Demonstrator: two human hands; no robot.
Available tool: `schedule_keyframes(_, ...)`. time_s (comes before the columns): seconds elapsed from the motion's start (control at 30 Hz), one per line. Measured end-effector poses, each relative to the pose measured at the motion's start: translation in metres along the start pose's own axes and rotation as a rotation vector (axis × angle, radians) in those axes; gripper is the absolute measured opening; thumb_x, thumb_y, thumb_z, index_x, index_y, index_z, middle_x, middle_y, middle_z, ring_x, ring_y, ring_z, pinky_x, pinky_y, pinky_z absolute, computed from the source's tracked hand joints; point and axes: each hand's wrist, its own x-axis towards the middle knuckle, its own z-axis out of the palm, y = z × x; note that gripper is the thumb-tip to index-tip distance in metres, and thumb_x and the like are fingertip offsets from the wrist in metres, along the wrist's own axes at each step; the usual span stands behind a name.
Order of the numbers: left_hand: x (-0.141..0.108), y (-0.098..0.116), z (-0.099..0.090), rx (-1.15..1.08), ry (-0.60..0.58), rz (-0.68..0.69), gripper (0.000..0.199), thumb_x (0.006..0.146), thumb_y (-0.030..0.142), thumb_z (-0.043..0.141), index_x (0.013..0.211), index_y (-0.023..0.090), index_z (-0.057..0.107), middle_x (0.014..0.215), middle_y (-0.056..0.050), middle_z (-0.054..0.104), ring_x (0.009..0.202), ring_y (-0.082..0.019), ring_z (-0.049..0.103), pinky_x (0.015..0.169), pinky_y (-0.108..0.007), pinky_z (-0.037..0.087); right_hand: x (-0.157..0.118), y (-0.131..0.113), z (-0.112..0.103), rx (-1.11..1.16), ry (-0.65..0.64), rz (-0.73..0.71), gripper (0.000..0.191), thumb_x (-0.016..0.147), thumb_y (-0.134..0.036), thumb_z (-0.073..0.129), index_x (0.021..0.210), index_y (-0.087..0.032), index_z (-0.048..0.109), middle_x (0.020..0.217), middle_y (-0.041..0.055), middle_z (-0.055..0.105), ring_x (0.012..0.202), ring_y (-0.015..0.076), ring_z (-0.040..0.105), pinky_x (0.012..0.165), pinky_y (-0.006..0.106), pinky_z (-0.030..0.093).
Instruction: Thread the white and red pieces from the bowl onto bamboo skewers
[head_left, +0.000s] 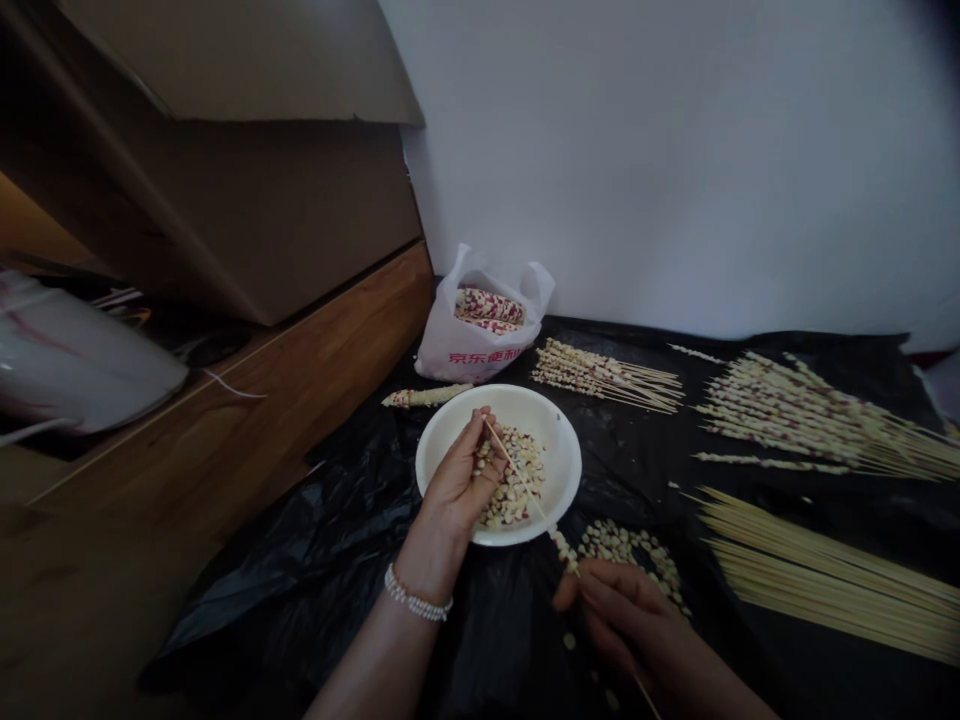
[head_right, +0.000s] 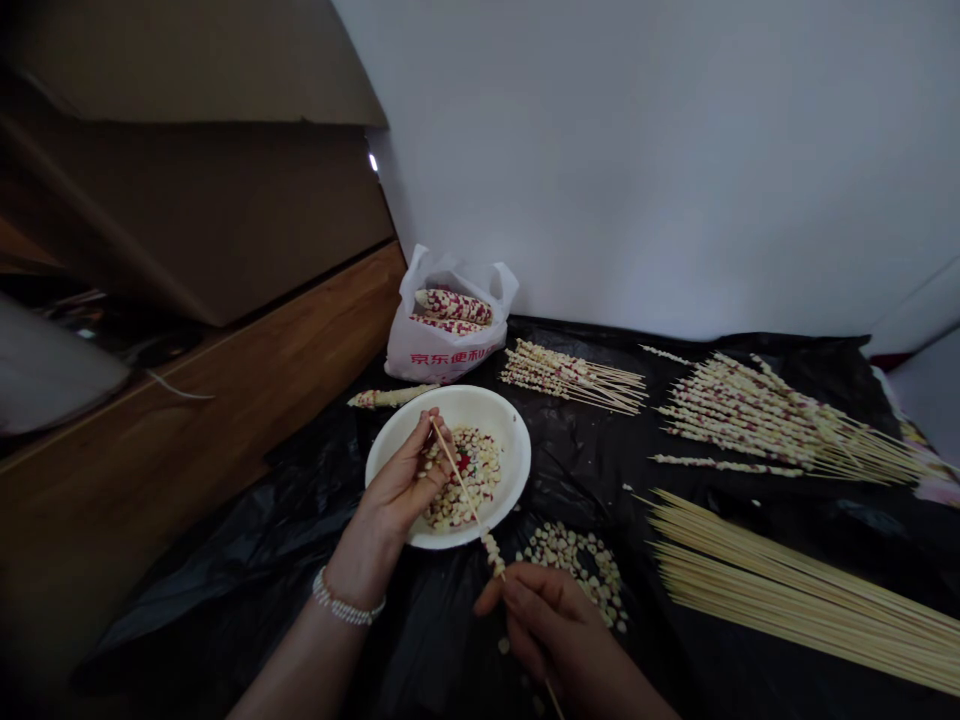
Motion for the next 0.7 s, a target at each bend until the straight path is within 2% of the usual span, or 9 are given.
schedule_keyframes(0.2, -0.0020, -0.0011, 0.0011, 0.006, -0.028, 0.015, 0.012, 0.086, 0.011, 0.066, 0.097, 0.016, 0.069, 0.079, -0.001, 0.070, 0.063, -0.008, 0.064, 0.057, -0.016, 0.052, 0.0025, 0.0027, 0.0019, 0.007, 0.014, -0.011, 0.045, 0.079, -0.064, 0.070, 0.081, -0.019, 0.073, 0.041, -0.0114, 0.031, 0.040, 0.0058, 0.020, 0.041, 0.019, 0.016)
schedule_keyframes(0.5, -0.0056, -0.0046, 0.0020, 0.194, -0.042, 0.145, 0.009, 0.078, 0.015, 0.076, 0.085, 0.015, 0.071, 0.077, -0.001, 0.068, 0.064, -0.008, 0.062, 0.056, -0.015, 0.049, -0.0006, 0.0039, 0.0038, 0.004, 0.054, 0.010, 0.047, 0.077, -0.065, 0.071, 0.080, -0.018, 0.074, 0.043, -0.0108, 0.031, 0.041, 0.0063, 0.021, 0.041, 0.019, 0.014)
schedule_keyframes(0.7, -0.0063, -0.0035, 0.0046, 0.058, -0.050, -0.014, 0.017, 0.084, 0.011, 0.068, 0.101, 0.014, 0.071, 0.082, -0.002, 0.068, 0.068, -0.008, 0.064, 0.061, -0.015, 0.052, 0.0011, 0.0086, 0.0001, -0.008, 0.074, -0.023, 0.044, 0.078, -0.064, 0.072, 0.079, -0.020, 0.075, 0.043, -0.0094, 0.033, 0.043, 0.0074, 0.024, 0.043, 0.021, 0.018)
